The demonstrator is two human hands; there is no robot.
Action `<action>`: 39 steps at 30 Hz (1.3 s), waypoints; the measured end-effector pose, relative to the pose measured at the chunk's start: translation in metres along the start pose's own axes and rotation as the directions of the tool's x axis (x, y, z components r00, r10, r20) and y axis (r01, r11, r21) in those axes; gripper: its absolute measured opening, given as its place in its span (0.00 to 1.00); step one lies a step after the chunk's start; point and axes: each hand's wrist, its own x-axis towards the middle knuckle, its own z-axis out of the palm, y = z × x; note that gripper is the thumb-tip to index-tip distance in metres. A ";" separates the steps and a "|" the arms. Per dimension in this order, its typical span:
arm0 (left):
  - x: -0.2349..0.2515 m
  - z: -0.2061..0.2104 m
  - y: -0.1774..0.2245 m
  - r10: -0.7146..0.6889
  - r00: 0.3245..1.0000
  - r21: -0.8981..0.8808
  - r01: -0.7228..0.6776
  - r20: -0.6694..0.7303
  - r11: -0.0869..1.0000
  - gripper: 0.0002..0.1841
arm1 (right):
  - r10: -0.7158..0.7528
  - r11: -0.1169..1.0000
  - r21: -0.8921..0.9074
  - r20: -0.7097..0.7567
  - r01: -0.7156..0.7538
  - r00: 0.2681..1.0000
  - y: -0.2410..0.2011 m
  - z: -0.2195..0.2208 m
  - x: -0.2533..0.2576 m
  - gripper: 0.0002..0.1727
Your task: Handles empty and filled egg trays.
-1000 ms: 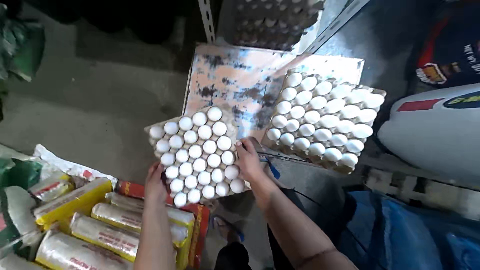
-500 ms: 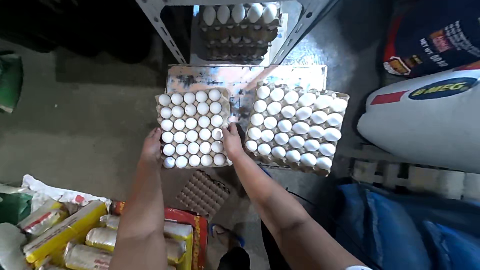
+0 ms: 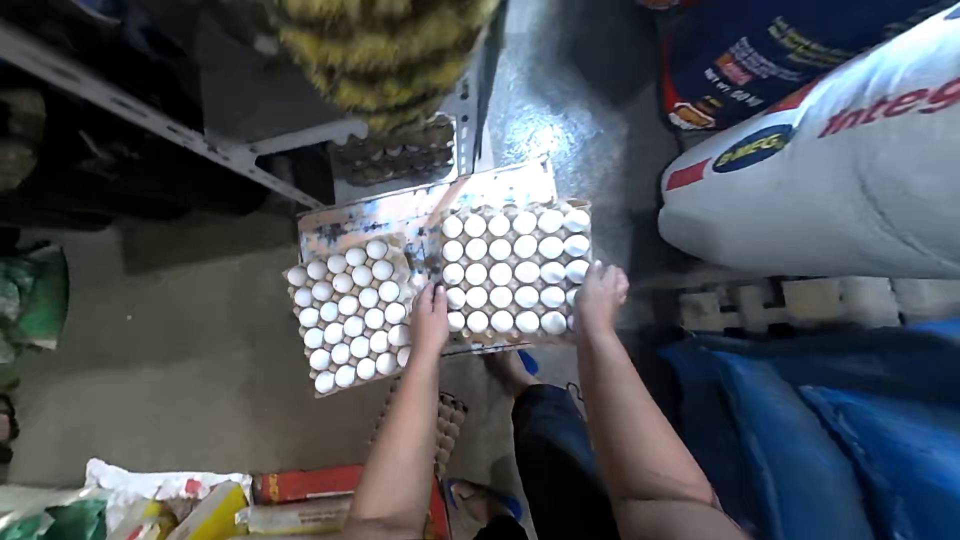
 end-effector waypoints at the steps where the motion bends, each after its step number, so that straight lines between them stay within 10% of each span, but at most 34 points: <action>1: 0.006 0.005 0.005 -0.048 0.999 0.049 0.048 0.008 0.998 0.27 | 0.107 0.993 0.044 0.061 -0.110 0.992 0.000 -0.005 0.008 0.36; 4: 0.017 0.013 0.013 -0.124 0.992 0.100 0.124 0.000 0.987 0.28 | 0.275 0.949 0.088 0.231 -0.302 0.933 -0.002 -0.021 0.026 0.44; 23: 0.020 0.026 0.048 -0.388 0.921 -0.184 0.376 -0.028 0.908 0.38 | 0.280 0.915 0.116 0.505 -0.386 0.816 0.002 -0.044 0.048 0.44; 39: -0.039 -0.045 0.008 -0.330 0.944 -0.357 0.310 0.006 0.881 0.31 | -0.029 0.852 0.449 0.554 -0.269 0.832 -0.007 -0.058 -0.051 0.37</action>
